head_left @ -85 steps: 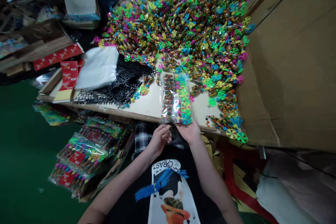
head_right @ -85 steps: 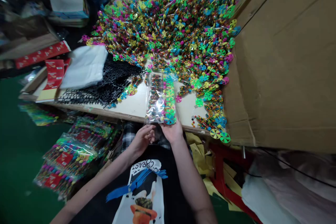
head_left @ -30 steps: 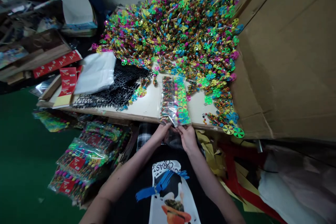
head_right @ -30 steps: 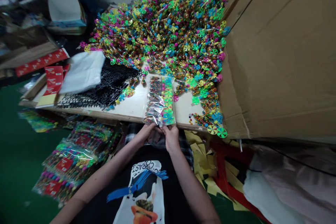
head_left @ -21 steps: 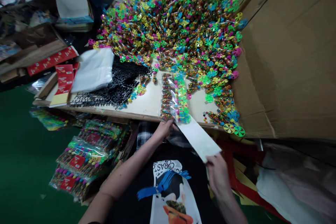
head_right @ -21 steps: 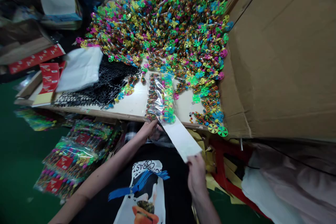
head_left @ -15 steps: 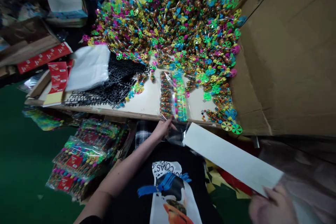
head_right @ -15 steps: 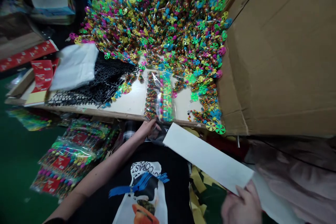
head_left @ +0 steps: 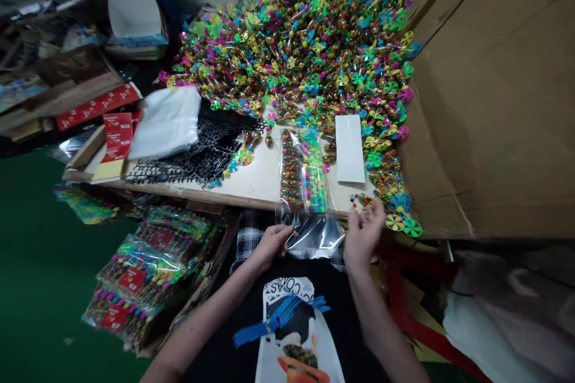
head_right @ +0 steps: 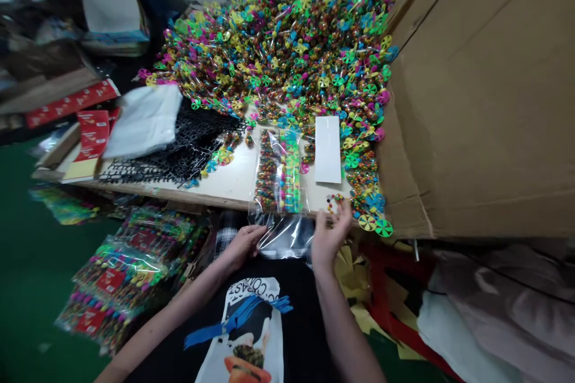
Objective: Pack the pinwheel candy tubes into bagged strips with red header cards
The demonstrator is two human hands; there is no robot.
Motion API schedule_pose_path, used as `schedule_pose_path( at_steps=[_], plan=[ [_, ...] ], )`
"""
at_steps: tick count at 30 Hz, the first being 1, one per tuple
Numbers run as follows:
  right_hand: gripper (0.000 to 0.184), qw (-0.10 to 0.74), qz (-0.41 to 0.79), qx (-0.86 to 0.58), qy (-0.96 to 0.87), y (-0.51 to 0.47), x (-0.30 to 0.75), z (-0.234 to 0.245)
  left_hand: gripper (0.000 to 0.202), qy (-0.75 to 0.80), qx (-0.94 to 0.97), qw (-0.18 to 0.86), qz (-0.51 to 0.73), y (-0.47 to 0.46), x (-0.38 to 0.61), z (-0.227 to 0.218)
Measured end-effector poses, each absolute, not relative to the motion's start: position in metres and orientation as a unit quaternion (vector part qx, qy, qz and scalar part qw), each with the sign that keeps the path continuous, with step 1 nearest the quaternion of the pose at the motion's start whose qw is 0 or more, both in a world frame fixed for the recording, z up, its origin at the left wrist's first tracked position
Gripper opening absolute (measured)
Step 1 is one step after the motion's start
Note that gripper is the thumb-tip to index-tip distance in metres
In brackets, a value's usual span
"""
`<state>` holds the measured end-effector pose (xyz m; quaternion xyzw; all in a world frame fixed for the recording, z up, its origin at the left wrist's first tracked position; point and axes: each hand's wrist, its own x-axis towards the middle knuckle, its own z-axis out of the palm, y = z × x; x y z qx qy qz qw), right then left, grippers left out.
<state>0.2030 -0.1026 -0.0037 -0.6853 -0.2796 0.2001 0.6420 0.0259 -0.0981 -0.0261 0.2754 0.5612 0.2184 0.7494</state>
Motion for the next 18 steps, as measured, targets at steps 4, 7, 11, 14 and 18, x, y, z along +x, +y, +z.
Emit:
schedule_pose_path(
  at_steps=[4,7,11,14,18],
  plan=[
    [0.051,0.414,0.218,-0.606,-0.643,-0.093,0.163,-0.004,0.043,0.554,0.292,0.745,0.230,-0.099,0.025,-0.026],
    [0.058,0.284,0.230,-0.541,-0.757,-0.071,0.148,-0.011,0.047,0.565,0.305,0.732,0.229,-0.100,0.024,-0.026],
    [0.047,0.250,0.199,-0.530,-0.786,-0.049,0.151,-0.027,0.049,0.566,0.314,0.725,0.236,-0.099,0.020,-0.028],
    [0.044,0.250,0.183,-0.533,-0.787,-0.041,0.153,-0.031,0.050,0.565,0.319,0.720,0.244,-0.094,0.018,-0.028],
    [0.045,0.206,0.134,-0.539,-0.805,-0.037,0.148,-0.028,0.045,0.581,0.323,0.707,0.240,-0.090,0.014,-0.025]
  ],
)
